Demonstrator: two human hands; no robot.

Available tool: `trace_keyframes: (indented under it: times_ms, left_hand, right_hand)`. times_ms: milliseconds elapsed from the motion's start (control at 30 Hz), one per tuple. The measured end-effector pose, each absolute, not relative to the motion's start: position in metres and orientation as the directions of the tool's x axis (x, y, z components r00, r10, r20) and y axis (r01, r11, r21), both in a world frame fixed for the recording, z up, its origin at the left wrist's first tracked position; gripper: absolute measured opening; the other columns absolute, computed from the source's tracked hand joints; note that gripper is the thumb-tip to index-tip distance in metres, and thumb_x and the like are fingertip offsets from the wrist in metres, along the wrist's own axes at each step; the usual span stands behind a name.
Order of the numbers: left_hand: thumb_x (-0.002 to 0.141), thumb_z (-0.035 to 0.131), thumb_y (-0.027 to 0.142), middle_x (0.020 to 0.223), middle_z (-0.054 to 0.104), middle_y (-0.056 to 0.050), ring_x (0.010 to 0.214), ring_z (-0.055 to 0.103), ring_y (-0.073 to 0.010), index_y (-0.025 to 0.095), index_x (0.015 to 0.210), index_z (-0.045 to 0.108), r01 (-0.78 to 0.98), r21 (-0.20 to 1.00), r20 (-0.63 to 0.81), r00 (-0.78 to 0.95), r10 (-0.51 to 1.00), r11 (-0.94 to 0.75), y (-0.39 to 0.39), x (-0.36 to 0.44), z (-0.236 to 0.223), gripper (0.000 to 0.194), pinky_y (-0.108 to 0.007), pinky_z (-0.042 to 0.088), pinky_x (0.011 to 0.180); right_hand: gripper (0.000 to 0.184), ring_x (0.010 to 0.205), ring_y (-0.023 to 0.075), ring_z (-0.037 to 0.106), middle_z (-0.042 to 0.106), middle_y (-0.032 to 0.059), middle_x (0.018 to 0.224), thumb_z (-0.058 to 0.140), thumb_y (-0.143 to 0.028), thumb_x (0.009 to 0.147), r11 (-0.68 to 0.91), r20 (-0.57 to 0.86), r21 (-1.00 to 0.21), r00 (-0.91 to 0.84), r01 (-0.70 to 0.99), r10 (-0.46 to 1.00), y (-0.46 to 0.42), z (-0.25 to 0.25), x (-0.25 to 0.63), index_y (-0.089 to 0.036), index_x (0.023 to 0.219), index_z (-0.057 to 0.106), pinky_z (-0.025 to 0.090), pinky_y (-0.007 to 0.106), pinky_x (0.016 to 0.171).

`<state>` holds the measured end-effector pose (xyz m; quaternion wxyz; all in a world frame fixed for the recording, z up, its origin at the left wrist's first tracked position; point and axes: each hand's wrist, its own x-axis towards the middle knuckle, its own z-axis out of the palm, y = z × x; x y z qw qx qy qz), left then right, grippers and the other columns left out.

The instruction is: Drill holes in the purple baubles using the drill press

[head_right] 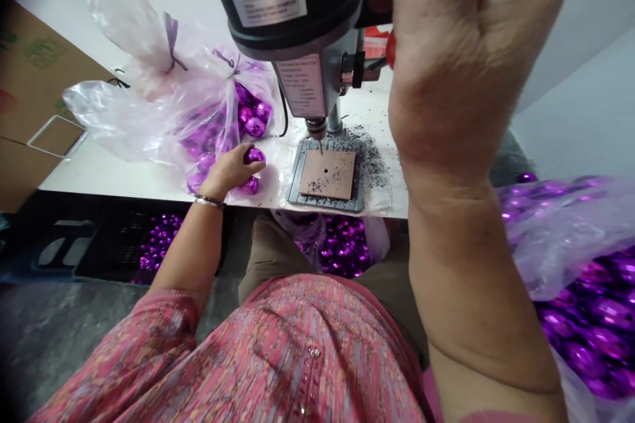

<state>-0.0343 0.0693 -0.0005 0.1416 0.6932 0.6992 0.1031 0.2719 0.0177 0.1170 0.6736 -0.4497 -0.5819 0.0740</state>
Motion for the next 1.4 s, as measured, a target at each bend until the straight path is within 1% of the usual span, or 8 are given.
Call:
trace_keyframes:
  times_ms: [133,267,400,567,767,933,1233,1400]
  left_hand:
    - [0.092,0.063,0.053,0.120,0.074,-0.010,0.096,0.072,-0.0209,0.025,0.151,0.052,0.564,0.824,-0.007,0.105,0.994,-0.054,0.059,-0.022,0.005,0.066,-0.033,0.056,0.082]
    - [0.100,0.046,0.066,0.110,0.073,-0.009,0.078,0.070,-0.0157,0.031,0.152,0.048,0.190,0.975,-0.149,0.161,0.976,0.117,0.050,-0.001,-0.001,0.062,-0.029,0.053,0.063]
    - [0.097,0.051,0.069,0.109,0.073,-0.009,0.078,0.069,-0.0156,0.031,0.147,0.051,0.111,0.970,-0.237,0.223,0.946,0.216,0.046,0.014,-0.015,0.063,-0.029,0.055,0.064]
    - [0.082,0.076,0.048,0.112,0.071,-0.006,0.077,0.066,-0.0123,0.026,0.133,0.059,0.243,0.960,-0.205,0.272,0.940,0.139,0.050,0.028,-0.023,0.059,-0.028,0.056,0.069]
    - [0.074,0.080,0.034,0.111,0.074,-0.007,0.095,0.067,-0.0173,0.018,0.132,0.061,0.441,0.896,-0.105,0.324,0.940,-0.052,0.063,0.046,-0.021,0.063,-0.031,0.056,0.088]
    - [0.076,0.078,0.037,0.116,0.076,-0.008,0.101,0.068,-0.0196,0.016,0.132,0.067,0.560,0.814,-0.093,0.389,0.917,-0.155,0.067,0.052,-0.019,0.061,-0.035,0.053,0.099]
    - [0.081,0.072,0.036,0.109,0.078,-0.004,0.090,0.064,-0.0163,0.014,0.130,0.072,0.725,0.626,-0.091,0.435,0.896,-0.288,0.065,0.066,0.006,0.054,-0.026,0.050,0.085]
    - [0.082,0.072,0.034,0.117,0.077,-0.005,0.096,0.066,-0.0168,0.015,0.137,0.068,0.768,0.570,-0.112,0.424,0.899,-0.292,0.068,0.071,0.008,0.058,-0.026,0.052,0.091]
  right_hand:
    - [0.041,0.091,0.0053,0.066,0.071,0.0030,0.093,0.041,-0.026,0.103,0.594,0.760,-0.643,0.306,0.484,0.573,0.018,0.115,0.269,-0.009,0.094,0.077,0.048,0.022,0.089]
    - [0.040,0.085,0.0040,0.062,0.060,0.0026,0.077,0.040,-0.025,0.101,0.625,0.764,-0.643,0.309,0.443,0.566,0.016,0.116,0.267,-0.008,0.082,0.071,0.044,0.021,0.085]
    - [0.034,0.065,0.0019,0.044,0.038,-0.0006,0.059,0.040,-0.018,0.098,0.662,0.778,-0.627,0.284,0.411,0.561,0.012,0.119,0.264,-0.011,0.070,0.058,0.037,0.022,0.077]
    - [0.033,0.057,0.0012,0.035,0.046,-0.0012,0.063,0.041,-0.013,0.099,0.648,0.735,-0.677,0.343,0.348,0.584,0.014,0.122,0.258,-0.014,0.066,0.045,0.033,0.022,0.069]
    - [0.032,0.063,0.0006,0.036,0.040,-0.0021,0.061,0.044,-0.014,0.100,0.619,0.680,-0.731,0.381,0.286,0.627,0.009,0.129,0.254,-0.013,0.068,0.047,0.034,0.019,0.067]
    - [0.042,0.063,-0.0004,0.033,0.034,-0.0011,0.061,0.034,-0.014,0.103,0.407,0.593,-0.779,0.351,0.477,0.725,-0.001,0.140,0.254,-0.009,0.067,0.054,0.027,0.019,0.066]
    - [0.062,0.061,-0.0035,0.034,0.039,-0.0007,0.061,0.013,-0.048,0.106,0.438,0.590,-0.785,0.315,0.438,0.744,0.000,0.147,0.256,-0.015,0.063,0.043,0.024,0.021,0.068]
    - [0.084,0.061,-0.0070,0.037,0.042,-0.0001,0.062,-0.016,-0.058,0.090,0.429,0.543,-0.828,0.324,0.362,0.775,-0.003,0.152,0.256,-0.015,0.061,0.050,0.028,0.015,0.067]
